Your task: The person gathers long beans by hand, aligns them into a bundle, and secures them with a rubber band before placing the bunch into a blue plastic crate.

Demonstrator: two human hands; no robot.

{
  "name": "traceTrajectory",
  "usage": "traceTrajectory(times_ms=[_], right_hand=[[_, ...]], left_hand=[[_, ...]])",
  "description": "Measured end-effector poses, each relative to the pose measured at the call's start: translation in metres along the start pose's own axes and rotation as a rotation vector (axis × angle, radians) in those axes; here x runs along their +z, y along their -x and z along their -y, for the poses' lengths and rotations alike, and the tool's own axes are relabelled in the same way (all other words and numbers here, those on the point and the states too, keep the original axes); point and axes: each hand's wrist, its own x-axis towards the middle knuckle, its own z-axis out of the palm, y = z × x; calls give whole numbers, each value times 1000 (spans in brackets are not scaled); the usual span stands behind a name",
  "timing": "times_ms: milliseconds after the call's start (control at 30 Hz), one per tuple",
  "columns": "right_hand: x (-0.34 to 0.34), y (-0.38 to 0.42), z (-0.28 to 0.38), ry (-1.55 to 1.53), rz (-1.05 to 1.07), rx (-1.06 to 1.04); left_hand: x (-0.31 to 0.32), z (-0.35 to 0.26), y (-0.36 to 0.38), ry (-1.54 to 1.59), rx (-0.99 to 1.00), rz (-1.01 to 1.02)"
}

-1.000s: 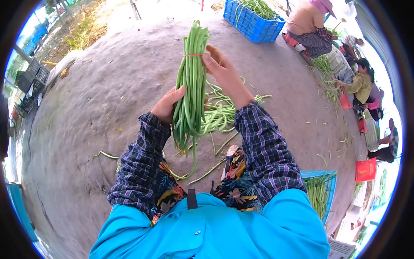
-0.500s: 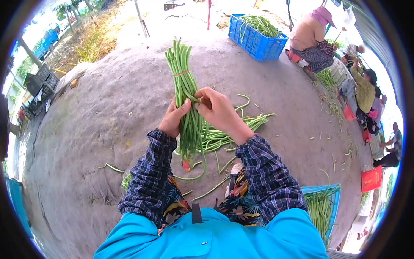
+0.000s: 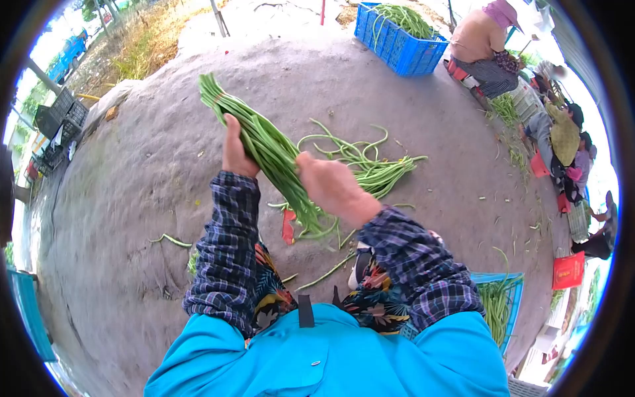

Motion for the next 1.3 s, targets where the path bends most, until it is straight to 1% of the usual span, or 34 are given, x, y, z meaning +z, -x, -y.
traceTrajectory(times_ms=[33,100,167,200,267,367,400,433,500,567,633,667,700,767,800,833,900,933,967,1033,1067,1100,1167,1200,1233,1267,1300], right_hand=[[3,9,-11,-64,-38,4],[-8,11,-41,-251,-256,50],[-39,7,-53,-1143,-307,452],[-48,4,-61,-1145,-306,456],[-56,9,-80,-1503,-287,329],[-56,-2,-68,-1501,-264,358],[-52,-9,-57,-1398,-308,422],[-52,-13,-50,-1399,-312,416],[-56,-17,-39,-1318,-144,419],[-51,-18,-41,-1374,-122,427],[-48,-20,-43,-1492,-100,467],[-44,-22,-45,-1509,-117,476],[-45,-24,-44,-1508,-127,466],[-48,-29,-39,-1513,-36,382],[-52,-31,-35,-1562,37,318],[-56,-30,-30,-1561,24,317],[-64,-25,-22,-1431,149,194],[-65,-25,-29,-1431,178,176],[-65,-25,-30,-1433,175,186],[-70,-31,-21,-1131,-47,99],[-72,-31,-22,-1055,-76,110],[-72,-31,-23,-1053,-73,118],[-71,-33,-25,-908,-231,160],[-71,-34,-29,-863,-233,164],[-71,-36,-30,-864,-228,171],[-72,-36,-31,-795,-208,192],[-72,-37,-32,-726,-187,211]], left_hand=[[-7,-9,2,59,2,42],[-14,-24,5,33,27,47],[-13,-31,11,62,10,56],[-11,-32,13,76,-18,112],[-9,-23,22,70,-65,245],[-9,-15,20,144,-96,237],[-10,-13,17,139,-91,235],[-4,-12,18,136,-90,241],[7,-7,22,158,-120,187],[16,-7,29,170,-151,219],[19,-4,30,125,-209,364],[22,-1,32,98,-236,337],[25,1,33,71,-261,311],[26,13,32,22,-320,367],[32,20,33,-20,-331,359],[36,26,35,-23,-339,369],[43,35,40,-183,-463,459],[45,31,40,-190,-538,525],[42,30,37,-187,-548,524],[40,25,26,-844,-251,542],[40,26,22,-883,-223,512],[39,30,21,-530,-283,474],[39,42,23,-442,-181,539],[47,46,31,-439,-187,534],[56,52,40,-596,-81,516],[61,56,47,-752,26,494],[59,59,45,-749,21,490]])
